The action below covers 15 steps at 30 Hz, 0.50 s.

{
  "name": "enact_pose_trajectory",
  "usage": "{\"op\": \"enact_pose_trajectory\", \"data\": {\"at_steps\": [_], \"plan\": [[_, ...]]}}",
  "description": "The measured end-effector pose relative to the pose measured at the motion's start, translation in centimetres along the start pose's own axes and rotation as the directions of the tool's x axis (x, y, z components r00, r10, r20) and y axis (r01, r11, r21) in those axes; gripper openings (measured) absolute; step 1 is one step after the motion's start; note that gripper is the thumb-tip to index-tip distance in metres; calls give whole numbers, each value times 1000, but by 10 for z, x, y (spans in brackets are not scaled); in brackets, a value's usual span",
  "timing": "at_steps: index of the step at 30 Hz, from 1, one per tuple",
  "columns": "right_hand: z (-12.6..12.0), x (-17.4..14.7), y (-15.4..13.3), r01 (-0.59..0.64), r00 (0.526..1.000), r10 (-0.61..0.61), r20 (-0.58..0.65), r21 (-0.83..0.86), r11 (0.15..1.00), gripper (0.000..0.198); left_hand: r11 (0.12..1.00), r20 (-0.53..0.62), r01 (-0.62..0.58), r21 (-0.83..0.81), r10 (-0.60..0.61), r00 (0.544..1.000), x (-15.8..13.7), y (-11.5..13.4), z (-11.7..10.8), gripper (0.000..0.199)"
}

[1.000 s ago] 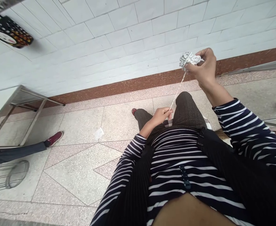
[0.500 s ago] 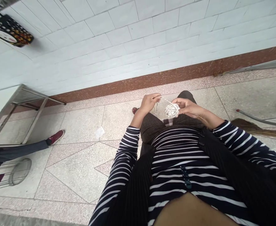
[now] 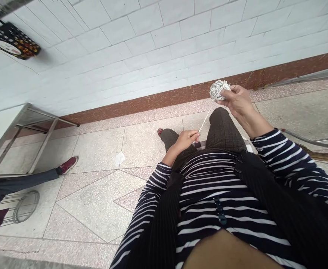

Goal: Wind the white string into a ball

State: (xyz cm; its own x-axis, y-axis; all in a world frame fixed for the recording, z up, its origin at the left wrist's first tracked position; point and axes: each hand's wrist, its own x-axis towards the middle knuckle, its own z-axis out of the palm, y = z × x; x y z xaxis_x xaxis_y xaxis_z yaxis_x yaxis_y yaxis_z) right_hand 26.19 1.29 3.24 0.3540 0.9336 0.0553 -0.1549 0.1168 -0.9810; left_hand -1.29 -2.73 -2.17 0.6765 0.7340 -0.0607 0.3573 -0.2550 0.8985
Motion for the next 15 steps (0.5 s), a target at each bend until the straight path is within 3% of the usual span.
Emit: {"op": "enact_pose_trajectory", "data": {"at_steps": [3,5,7,9,10,12,14,15], "plan": [[5,4,25,113,986,-144,-86,-288,951,48,995,19,-39,87,38,999,-6,21,-1,35],[9,-4,40,154,980,-196,-35,-492,857,48,987,-13,-64,150,67,998,-7,35,-8,35],[10,-17,51,158,987,-143,73,-606,779,45,976,-72,-86,202,102,992,-4,45,-21,35],[8,-33,55,97,977,36,212,-583,807,43,964,-138,-98,246,135,981,3,48,-37,37],[6,-41,55,28,943,152,297,-524,851,43,960,-171,-101,262,149,974,8,46,-44,36],[2,-55,49,-169,815,331,477,-350,921,44,959,-221,-102,265,163,961,18,39,-54,33],[-1,-65,40,-343,700,375,607,-175,923,47,969,-220,-104,223,154,963,28,29,-53,30],[-1,-69,34,-391,673,361,645,-104,915,49,976,-205,-102,193,142,968,33,25,-49,28]]}}
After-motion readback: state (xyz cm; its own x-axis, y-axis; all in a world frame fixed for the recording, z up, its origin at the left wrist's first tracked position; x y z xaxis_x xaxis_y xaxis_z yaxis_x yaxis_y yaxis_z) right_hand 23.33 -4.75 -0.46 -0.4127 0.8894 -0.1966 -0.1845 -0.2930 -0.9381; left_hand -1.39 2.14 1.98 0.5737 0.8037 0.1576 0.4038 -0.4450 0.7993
